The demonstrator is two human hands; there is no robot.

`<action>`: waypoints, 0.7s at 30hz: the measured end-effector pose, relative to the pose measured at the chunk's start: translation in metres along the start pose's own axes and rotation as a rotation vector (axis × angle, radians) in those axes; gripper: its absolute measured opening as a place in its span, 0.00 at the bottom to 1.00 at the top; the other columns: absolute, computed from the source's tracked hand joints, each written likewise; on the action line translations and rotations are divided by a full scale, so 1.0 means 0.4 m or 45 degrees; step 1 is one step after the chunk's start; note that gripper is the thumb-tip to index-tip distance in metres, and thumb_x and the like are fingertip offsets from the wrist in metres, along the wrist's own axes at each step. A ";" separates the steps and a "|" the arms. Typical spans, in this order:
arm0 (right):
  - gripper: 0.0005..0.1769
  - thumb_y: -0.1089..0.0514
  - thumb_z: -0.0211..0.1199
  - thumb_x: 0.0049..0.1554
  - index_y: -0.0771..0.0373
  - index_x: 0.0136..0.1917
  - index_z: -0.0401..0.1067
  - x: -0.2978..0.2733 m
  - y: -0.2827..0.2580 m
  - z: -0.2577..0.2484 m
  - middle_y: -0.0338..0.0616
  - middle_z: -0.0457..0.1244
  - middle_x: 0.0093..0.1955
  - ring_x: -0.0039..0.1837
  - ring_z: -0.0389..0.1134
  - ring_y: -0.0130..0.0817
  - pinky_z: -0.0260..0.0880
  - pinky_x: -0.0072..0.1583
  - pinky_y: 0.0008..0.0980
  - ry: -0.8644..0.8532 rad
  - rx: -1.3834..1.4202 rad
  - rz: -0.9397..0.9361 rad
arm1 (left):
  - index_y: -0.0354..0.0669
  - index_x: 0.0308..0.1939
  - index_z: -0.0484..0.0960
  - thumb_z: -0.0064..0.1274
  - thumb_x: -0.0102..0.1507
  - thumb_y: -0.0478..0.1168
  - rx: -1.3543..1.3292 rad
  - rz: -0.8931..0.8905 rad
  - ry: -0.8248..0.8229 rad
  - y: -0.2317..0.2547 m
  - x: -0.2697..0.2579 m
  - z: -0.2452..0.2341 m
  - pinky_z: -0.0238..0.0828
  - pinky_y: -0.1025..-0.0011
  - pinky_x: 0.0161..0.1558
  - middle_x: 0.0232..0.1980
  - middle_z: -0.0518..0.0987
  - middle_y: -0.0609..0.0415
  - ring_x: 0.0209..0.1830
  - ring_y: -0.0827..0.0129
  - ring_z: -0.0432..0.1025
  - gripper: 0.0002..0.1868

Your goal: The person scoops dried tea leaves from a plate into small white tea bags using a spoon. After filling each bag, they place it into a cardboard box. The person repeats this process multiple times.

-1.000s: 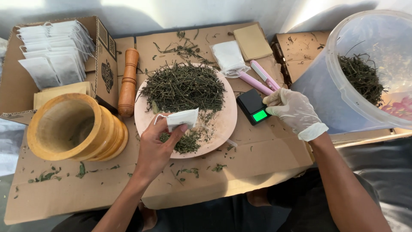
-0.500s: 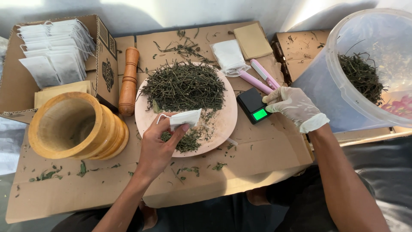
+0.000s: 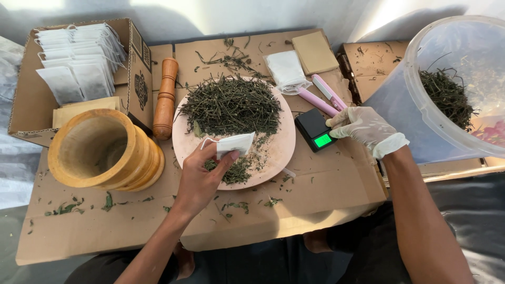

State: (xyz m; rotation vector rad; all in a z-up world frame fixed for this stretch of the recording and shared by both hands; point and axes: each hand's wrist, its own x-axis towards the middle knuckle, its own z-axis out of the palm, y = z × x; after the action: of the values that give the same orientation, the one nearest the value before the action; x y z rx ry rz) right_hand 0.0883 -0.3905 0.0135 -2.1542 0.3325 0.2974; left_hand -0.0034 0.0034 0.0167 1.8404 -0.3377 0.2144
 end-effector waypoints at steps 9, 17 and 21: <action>0.17 0.51 0.77 0.54 0.48 0.58 0.85 -0.088 -0.090 0.031 0.37 0.77 0.52 0.59 0.77 0.41 0.75 0.64 0.46 0.134 -0.419 -0.031 | 0.44 0.61 0.91 0.66 0.70 0.40 -0.024 0.004 -0.030 0.011 -0.003 0.004 0.78 0.67 0.47 0.42 0.86 0.48 0.43 0.69 0.78 0.15; 0.23 0.48 0.76 0.55 0.52 0.63 0.84 -0.236 -0.257 0.237 0.51 0.76 0.56 0.61 0.76 0.45 0.75 0.66 0.47 -0.235 0.070 -0.335 | 0.40 0.60 0.91 0.66 0.70 0.40 -0.079 -0.061 -0.092 0.008 0.001 0.022 0.80 0.64 0.45 0.44 0.90 0.43 0.42 0.66 0.81 0.16; 0.17 0.56 0.86 0.53 0.64 0.50 0.83 -0.150 -0.128 0.343 0.54 0.72 0.41 0.44 0.75 0.37 0.78 0.52 0.38 -0.096 0.507 -0.485 | 0.39 0.54 0.91 0.68 0.68 0.46 -0.007 -0.127 -0.211 0.006 -0.007 0.023 0.82 0.62 0.48 0.44 0.91 0.45 0.45 0.61 0.85 0.15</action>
State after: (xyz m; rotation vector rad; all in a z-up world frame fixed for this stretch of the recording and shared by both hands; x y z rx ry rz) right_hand 0.0378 -0.2417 -0.0042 -1.7615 -0.0636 0.0837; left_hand -0.0070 -0.0059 0.0153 1.8684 -0.3595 -0.0080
